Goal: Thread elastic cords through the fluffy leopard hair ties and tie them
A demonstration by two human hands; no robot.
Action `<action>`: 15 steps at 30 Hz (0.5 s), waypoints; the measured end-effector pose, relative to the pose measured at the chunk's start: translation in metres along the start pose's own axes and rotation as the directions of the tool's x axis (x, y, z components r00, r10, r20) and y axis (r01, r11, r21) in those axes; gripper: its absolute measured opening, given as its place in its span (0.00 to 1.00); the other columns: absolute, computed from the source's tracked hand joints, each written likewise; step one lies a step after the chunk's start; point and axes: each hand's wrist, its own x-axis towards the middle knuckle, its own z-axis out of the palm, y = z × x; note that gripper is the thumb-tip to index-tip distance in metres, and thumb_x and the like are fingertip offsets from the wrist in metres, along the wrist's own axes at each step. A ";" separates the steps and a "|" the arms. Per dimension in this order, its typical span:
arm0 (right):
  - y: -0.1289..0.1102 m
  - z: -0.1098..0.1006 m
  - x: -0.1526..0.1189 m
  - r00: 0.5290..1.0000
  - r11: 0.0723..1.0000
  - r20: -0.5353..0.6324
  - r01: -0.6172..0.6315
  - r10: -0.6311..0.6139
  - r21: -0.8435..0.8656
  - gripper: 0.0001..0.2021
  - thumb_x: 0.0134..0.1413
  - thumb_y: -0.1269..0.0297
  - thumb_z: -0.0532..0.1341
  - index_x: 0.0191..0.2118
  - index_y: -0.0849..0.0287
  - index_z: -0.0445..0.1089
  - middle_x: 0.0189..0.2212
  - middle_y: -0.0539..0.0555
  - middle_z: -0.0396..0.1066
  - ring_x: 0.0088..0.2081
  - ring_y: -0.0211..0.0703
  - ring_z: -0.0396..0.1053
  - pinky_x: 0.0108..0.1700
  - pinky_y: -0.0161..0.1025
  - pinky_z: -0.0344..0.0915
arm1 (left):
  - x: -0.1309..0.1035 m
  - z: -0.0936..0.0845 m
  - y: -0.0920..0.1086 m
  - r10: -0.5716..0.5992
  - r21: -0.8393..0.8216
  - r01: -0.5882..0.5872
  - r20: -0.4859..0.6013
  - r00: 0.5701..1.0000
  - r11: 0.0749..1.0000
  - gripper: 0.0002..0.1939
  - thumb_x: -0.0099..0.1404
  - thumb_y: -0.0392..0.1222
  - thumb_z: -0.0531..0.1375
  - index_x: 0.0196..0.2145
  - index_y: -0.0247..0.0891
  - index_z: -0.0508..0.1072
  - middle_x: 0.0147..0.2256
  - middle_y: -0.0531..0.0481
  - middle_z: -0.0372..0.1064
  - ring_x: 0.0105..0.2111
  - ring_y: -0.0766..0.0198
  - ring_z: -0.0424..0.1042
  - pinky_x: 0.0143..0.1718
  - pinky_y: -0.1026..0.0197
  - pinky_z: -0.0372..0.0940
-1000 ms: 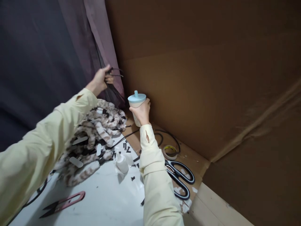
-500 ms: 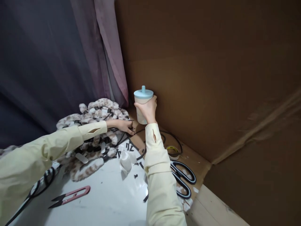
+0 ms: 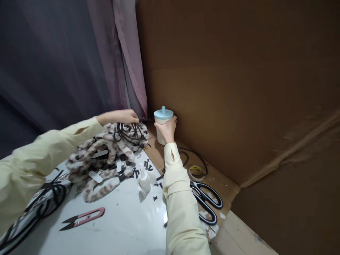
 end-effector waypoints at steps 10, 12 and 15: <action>0.001 -0.001 0.004 0.989 0.978 0.135 -0.031 0.060 -0.208 0.40 0.37 0.53 0.67 0.53 0.68 0.50 0.52 0.68 0.61 0.53 0.56 0.62 0.50 0.45 0.62 | -0.131 -0.116 0.029 -0.213 -0.382 -0.073 -0.653 0.727 0.921 0.11 0.59 0.41 0.57 0.26 0.29 0.66 0.20 0.59 0.54 0.18 0.82 0.53 0.22 0.77 0.46; 0.000 -0.014 0.009 0.969 0.955 0.229 -0.021 0.092 -0.296 0.37 0.39 0.54 0.67 0.52 0.70 0.54 0.50 0.70 0.62 0.52 0.57 0.64 0.48 0.43 0.64 | -0.168 -0.116 0.021 -0.373 -0.334 0.198 -0.623 0.687 0.922 0.15 0.57 0.46 0.57 0.32 0.28 0.70 0.24 0.58 0.61 0.23 0.80 0.57 0.27 0.74 0.51; -0.004 -0.032 0.014 0.891 0.901 0.430 0.059 0.146 -0.430 0.25 0.37 0.57 0.69 0.41 0.67 0.67 0.38 0.65 0.72 0.42 0.58 0.71 0.40 0.43 0.67 | -0.216 -0.104 -0.021 -0.538 -0.147 0.530 -0.423 0.730 0.835 0.27 0.50 0.57 0.55 0.35 0.30 0.74 0.23 0.58 0.64 0.24 0.75 0.60 0.27 0.72 0.52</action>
